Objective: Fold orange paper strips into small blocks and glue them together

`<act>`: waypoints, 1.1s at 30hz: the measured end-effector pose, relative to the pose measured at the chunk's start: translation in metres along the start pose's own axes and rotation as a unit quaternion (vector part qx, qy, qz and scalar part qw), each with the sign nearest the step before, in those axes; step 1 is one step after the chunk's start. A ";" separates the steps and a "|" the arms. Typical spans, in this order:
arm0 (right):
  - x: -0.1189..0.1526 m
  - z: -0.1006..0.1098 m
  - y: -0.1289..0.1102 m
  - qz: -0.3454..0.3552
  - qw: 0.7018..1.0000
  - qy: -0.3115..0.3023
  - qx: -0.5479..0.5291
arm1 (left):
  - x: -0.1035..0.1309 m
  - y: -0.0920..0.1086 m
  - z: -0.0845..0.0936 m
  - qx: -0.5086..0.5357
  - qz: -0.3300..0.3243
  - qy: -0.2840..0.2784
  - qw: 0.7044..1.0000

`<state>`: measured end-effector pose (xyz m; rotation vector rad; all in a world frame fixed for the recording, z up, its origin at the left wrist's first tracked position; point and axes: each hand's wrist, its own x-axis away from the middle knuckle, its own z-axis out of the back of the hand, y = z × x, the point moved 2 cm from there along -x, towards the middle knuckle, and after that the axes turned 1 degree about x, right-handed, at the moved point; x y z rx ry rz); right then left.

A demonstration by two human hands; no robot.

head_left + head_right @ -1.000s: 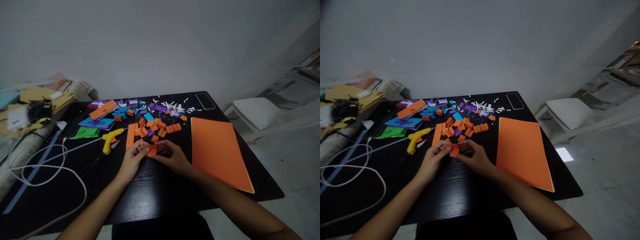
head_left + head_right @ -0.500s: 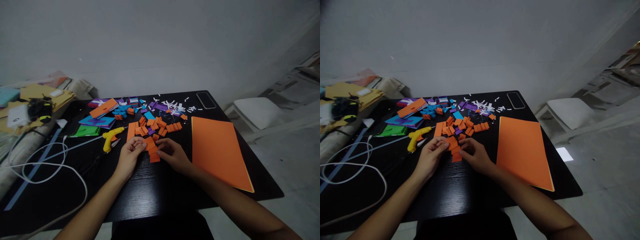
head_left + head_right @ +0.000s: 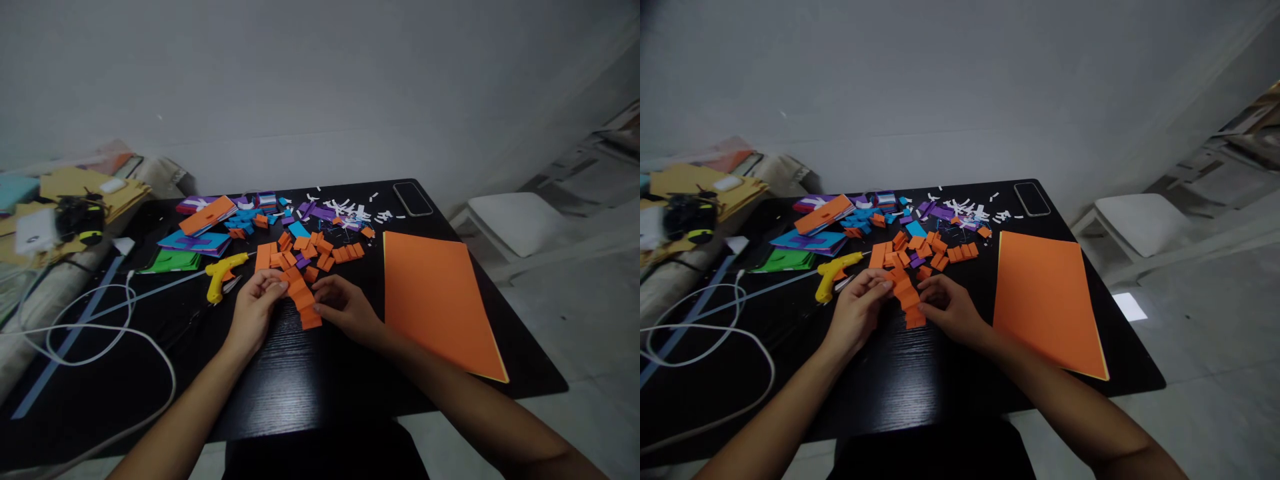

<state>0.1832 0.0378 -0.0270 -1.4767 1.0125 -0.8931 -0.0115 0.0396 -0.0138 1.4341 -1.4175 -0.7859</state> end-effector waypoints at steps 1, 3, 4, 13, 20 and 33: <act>0.000 0.000 0.000 0.002 1.000 0.001 0.002 | 0.000 0.001 -0.001 0.006 0.003 0.001 1.000; 0.000 0.001 -0.001 0.005 1.000 0.004 0.010 | 0.001 0.003 -0.002 0.017 0.010 0.002 1.000; 0.000 0.002 -0.002 0.007 1.000 0.006 0.015 | 0.002 0.004 -0.003 0.021 0.014 0.004 1.000; -0.004 0.008 -0.002 0.026 0.998 0.034 0.039 | 0.004 0.006 -0.006 0.033 0.034 -0.024 0.999; -0.004 0.008 -0.004 0.032 0.997 0.042 0.052 | 0.005 0.001 0.001 -0.046 -0.013 -0.103 0.993; -0.004 0.009 -0.005 0.043 0.996 0.041 0.071 | 0.014 0.005 -0.009 -0.183 -0.091 -0.156 0.966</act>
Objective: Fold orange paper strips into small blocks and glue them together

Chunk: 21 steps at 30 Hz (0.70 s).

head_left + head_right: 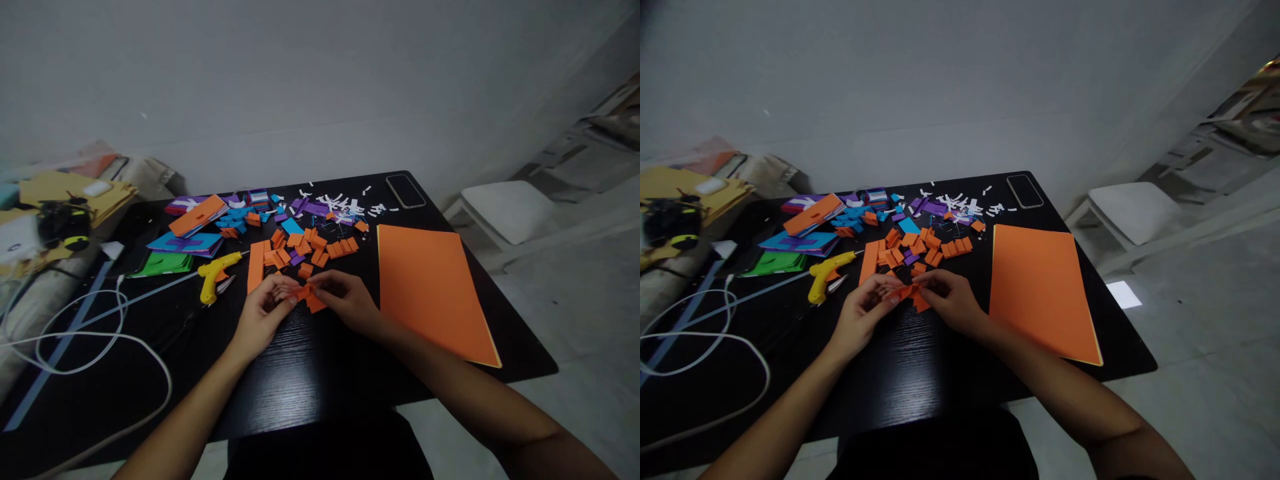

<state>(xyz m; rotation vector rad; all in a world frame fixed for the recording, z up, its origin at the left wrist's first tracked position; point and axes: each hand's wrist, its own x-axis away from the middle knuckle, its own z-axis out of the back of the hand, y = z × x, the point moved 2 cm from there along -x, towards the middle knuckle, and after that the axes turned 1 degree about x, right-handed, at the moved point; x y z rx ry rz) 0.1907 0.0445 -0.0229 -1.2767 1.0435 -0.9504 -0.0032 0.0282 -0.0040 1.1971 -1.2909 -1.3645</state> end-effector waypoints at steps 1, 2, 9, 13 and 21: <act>0.000 0.000 0.000 0.004 1.000 0.000 0.005 | 0.000 -0.001 0.000 -0.018 0.001 0.003 1.000; 0.000 0.000 0.000 0.008 1.000 0.000 0.010 | 0.000 -0.001 0.001 -0.035 0.002 0.007 0.999; 0.002 -0.002 -0.006 0.002 1.000 -0.019 0.009 | 0.000 -0.002 -0.002 -0.072 -0.005 0.019 0.997; 0.003 -0.001 -0.009 -0.010 1.000 -0.029 -0.001 | 0.000 -0.003 -0.002 -0.083 -0.012 0.019 0.996; 0.003 0.001 -0.012 0.012 0.999 -0.042 -0.003 | -0.001 -0.003 0.000 -0.164 -0.087 -0.009 0.983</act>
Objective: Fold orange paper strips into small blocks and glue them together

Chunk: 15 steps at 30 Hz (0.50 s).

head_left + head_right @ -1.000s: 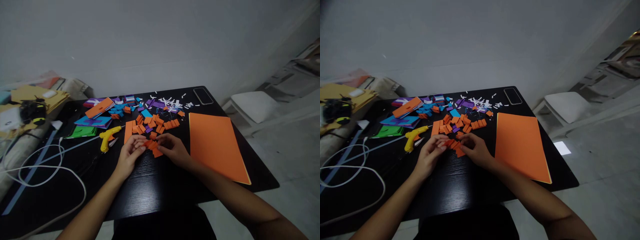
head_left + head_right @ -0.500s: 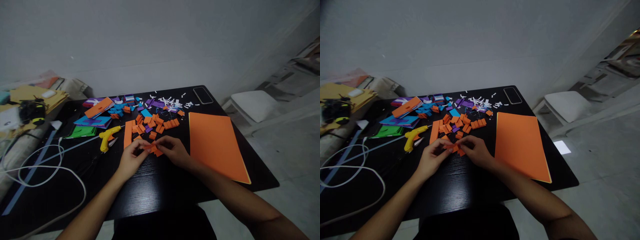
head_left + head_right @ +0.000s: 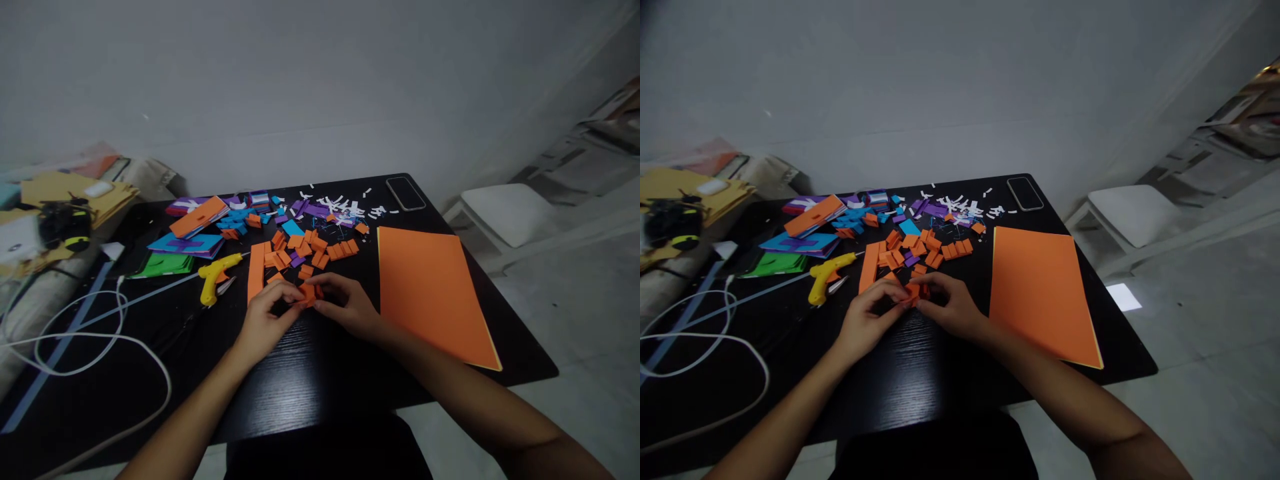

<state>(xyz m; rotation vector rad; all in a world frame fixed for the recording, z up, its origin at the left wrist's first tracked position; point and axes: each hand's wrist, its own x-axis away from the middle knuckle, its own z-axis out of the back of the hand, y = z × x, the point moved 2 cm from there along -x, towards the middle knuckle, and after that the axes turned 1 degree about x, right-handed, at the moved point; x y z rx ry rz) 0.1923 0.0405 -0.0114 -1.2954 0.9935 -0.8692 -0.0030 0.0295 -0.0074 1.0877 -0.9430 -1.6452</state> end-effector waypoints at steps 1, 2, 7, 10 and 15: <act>0.000 0.000 0.000 0.004 1.000 0.003 0.009 | 0.000 0.000 0.001 -0.010 -0.009 0.003 1.000; 0.001 0.001 0.000 0.007 1.000 0.005 0.016 | 0.000 0.001 0.001 -0.020 -0.016 0.009 1.000; 0.002 0.001 0.000 0.024 0.999 0.007 0.035 | -0.001 0.002 0.003 -0.023 -0.007 0.017 1.000; 0.002 -0.001 -0.002 0.023 0.999 0.010 0.028 | -0.001 0.003 0.001 0.003 -0.003 -0.001 1.000; 0.002 -0.004 0.000 0.019 0.999 0.029 0.023 | -0.002 0.005 -0.001 0.027 0.007 0.010 1.000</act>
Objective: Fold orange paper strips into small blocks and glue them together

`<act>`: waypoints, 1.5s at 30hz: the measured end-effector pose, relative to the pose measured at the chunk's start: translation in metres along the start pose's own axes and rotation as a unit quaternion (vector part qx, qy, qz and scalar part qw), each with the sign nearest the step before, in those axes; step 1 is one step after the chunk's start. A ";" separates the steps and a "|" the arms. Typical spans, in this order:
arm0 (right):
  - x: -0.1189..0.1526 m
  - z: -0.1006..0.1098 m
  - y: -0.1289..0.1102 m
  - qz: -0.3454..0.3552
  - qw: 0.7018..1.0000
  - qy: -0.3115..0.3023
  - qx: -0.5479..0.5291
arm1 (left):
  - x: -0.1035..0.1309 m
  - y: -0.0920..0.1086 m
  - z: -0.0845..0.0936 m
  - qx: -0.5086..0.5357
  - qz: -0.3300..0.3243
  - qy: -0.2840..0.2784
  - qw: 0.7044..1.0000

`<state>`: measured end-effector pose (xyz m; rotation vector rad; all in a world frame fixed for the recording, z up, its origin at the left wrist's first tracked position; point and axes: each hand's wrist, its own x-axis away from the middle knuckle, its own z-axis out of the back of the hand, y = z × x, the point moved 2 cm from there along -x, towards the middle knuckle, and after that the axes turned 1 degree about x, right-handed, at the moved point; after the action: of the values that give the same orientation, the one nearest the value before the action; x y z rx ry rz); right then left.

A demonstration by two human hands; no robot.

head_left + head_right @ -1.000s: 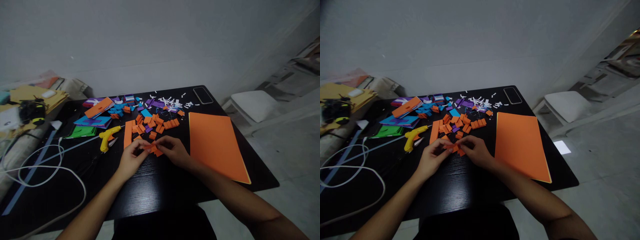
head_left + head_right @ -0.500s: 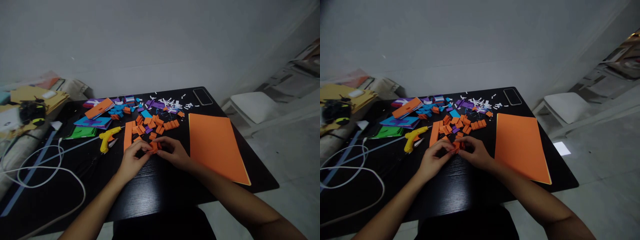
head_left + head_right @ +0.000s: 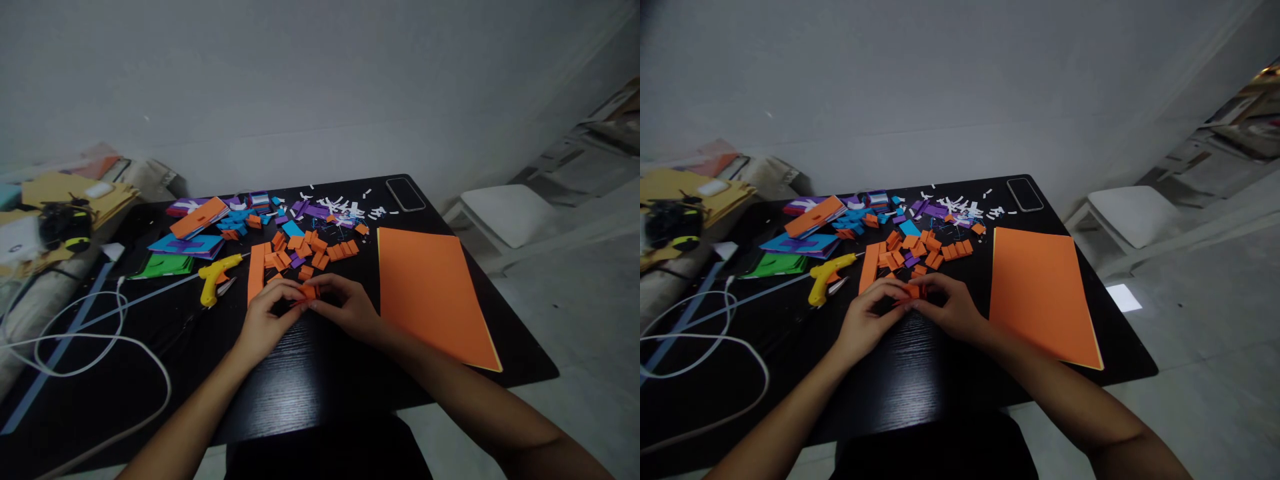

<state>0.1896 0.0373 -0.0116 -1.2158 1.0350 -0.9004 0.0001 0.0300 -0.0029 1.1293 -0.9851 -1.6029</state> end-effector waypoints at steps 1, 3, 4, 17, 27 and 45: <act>0.000 0.000 0.001 -0.002 1.000 0.001 0.001 | 0.000 0.000 0.000 0.004 0.002 0.003 1.000; 0.000 -0.001 0.001 -0.005 1.000 0.001 -0.001 | 0.000 0.000 0.000 0.005 0.002 0.004 1.000; 0.001 -0.001 0.002 -0.006 1.000 0.000 -0.002 | 0.000 0.000 0.000 0.003 0.001 0.004 1.000; 0.001 -0.001 0.003 -0.009 1.000 0.002 -0.014 | 0.001 0.001 0.000 -0.007 -0.005 0.004 1.000; -0.001 0.002 0.004 0.001 1.000 0.010 0.005 | 0.003 0.002 0.008 -0.038 -0.037 0.056 0.997; -0.004 0.001 0.012 -0.053 0.994 0.028 -0.089 | -0.008 -0.010 0.008 0.304 0.239 0.126 0.914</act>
<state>0.1895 0.0435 -0.0227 -1.4128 1.1227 -0.9430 -0.0081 0.0415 -0.0085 1.3241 -1.4974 -0.7465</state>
